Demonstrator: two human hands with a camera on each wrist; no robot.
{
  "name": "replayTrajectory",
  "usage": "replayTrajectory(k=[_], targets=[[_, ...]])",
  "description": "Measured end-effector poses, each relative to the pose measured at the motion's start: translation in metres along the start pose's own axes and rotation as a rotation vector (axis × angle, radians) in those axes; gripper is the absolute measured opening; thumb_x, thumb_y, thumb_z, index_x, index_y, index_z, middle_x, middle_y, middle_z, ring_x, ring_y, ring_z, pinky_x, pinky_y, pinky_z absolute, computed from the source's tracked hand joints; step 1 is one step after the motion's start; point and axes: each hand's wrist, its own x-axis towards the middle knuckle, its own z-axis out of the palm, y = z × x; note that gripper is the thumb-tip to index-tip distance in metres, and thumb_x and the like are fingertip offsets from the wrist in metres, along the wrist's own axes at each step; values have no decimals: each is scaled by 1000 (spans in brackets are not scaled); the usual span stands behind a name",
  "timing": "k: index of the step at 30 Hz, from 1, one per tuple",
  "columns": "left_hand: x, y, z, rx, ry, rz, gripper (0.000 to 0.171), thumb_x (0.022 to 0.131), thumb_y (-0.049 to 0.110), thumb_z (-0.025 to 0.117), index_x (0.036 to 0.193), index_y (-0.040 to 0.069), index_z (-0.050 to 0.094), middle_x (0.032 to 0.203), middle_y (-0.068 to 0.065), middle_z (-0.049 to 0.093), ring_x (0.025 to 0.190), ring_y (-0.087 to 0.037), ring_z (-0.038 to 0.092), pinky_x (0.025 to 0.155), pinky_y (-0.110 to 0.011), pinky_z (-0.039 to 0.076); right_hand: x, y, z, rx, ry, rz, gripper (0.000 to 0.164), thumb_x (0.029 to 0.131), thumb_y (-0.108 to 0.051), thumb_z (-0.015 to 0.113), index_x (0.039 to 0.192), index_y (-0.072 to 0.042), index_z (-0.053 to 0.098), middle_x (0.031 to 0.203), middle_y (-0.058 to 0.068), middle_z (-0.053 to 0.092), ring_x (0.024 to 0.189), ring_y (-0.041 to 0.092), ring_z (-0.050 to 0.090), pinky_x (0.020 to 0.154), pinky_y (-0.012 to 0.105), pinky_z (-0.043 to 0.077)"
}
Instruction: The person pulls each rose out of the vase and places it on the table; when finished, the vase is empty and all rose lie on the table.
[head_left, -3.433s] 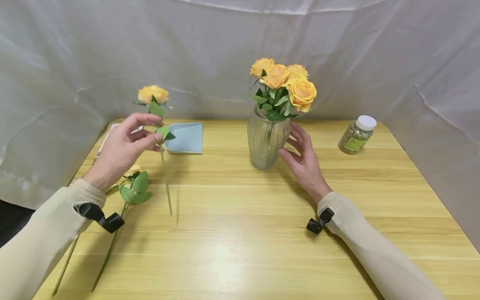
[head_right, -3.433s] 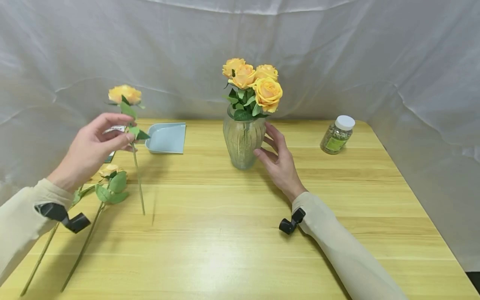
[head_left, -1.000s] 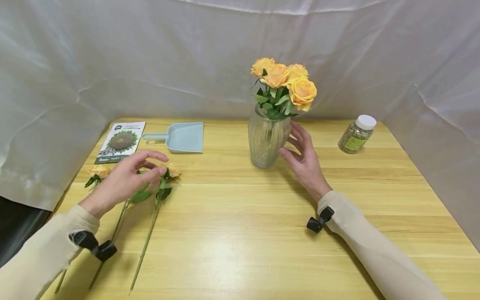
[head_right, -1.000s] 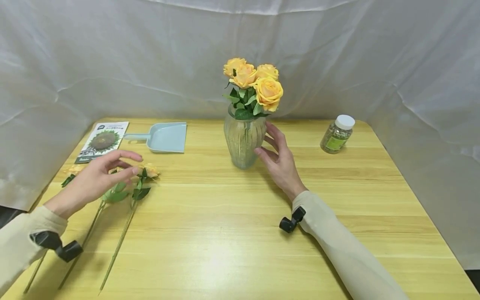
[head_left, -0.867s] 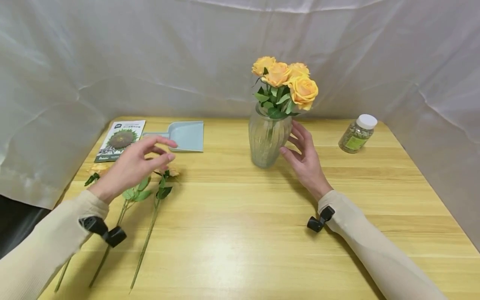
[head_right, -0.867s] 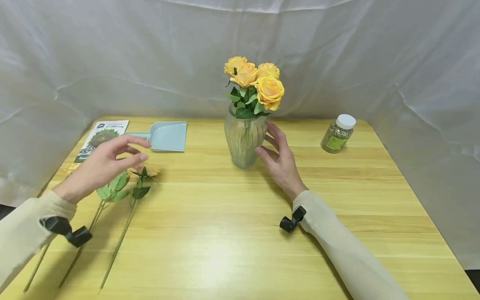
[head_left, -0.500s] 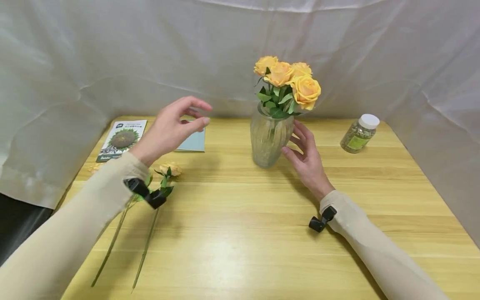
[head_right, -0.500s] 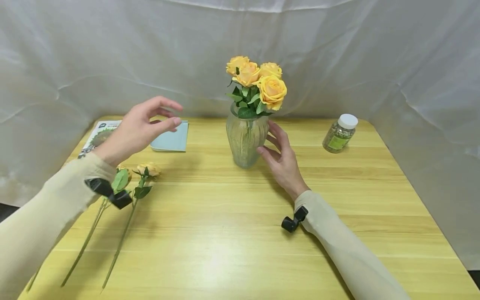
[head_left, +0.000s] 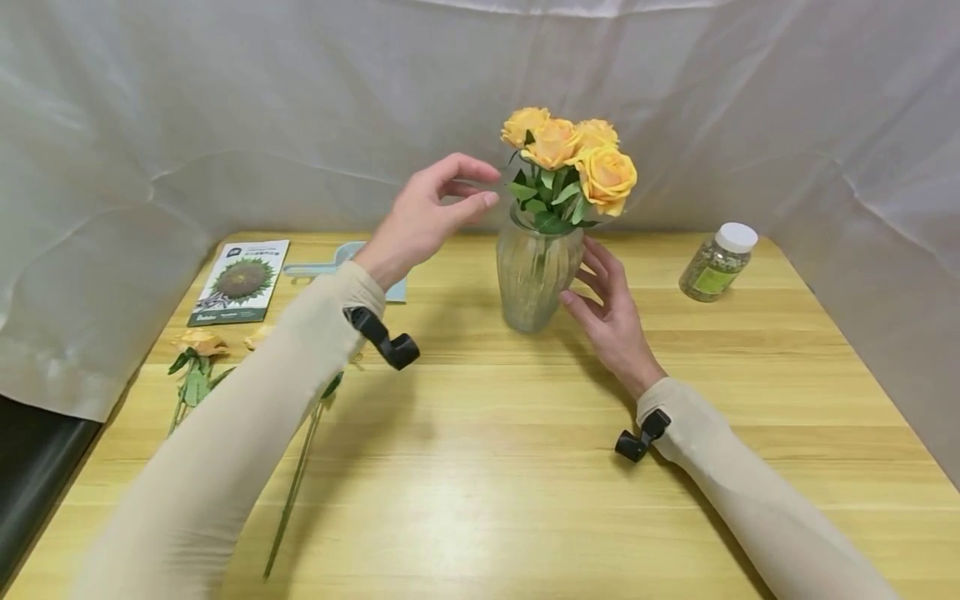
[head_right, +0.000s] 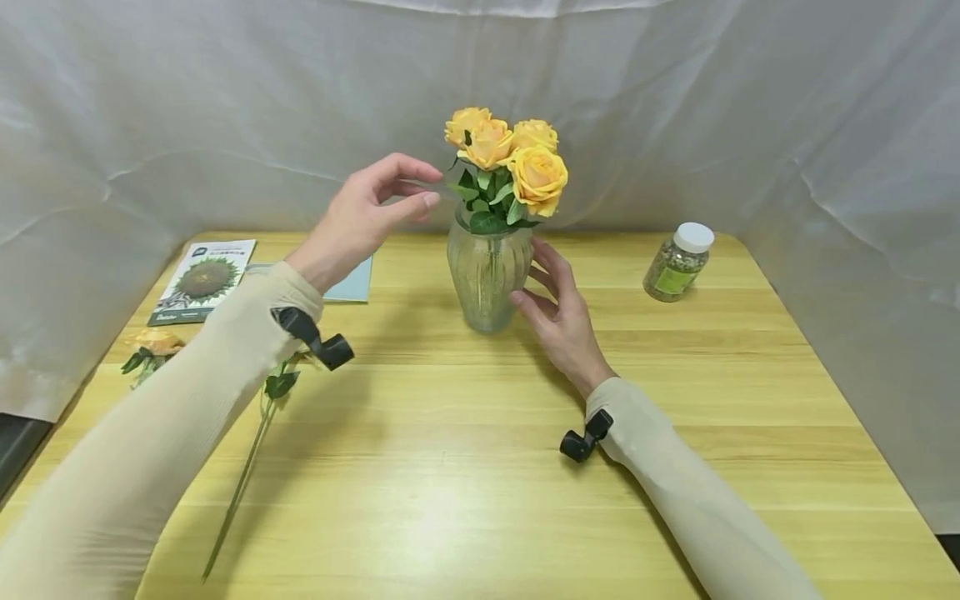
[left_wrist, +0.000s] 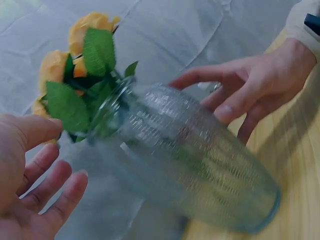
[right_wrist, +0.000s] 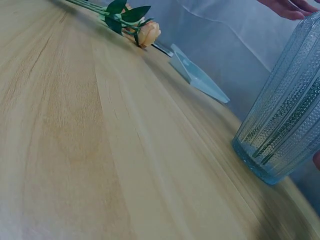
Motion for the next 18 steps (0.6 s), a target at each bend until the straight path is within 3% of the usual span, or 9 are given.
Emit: replayTrajectory(k=[10,18], targets=[[18,0,31,-63,-4,25,32,108,20,71,139,16,70,145,2,67,130,-14,62,104,-35,57,0,1,3,15,-5,-4,77,108,2,63,171,-28,29,174,0,40,150,26,50,116,27,54],[26,-2,39,-12,-29,-7,39,110,19,68,149,16,65,154,-2,63,142,-25,62,116,-37,55,0,0,5,23,-9,1,78,107,2,63,171,-27,29,173,-3,40,150,27,50,114,25,55]])
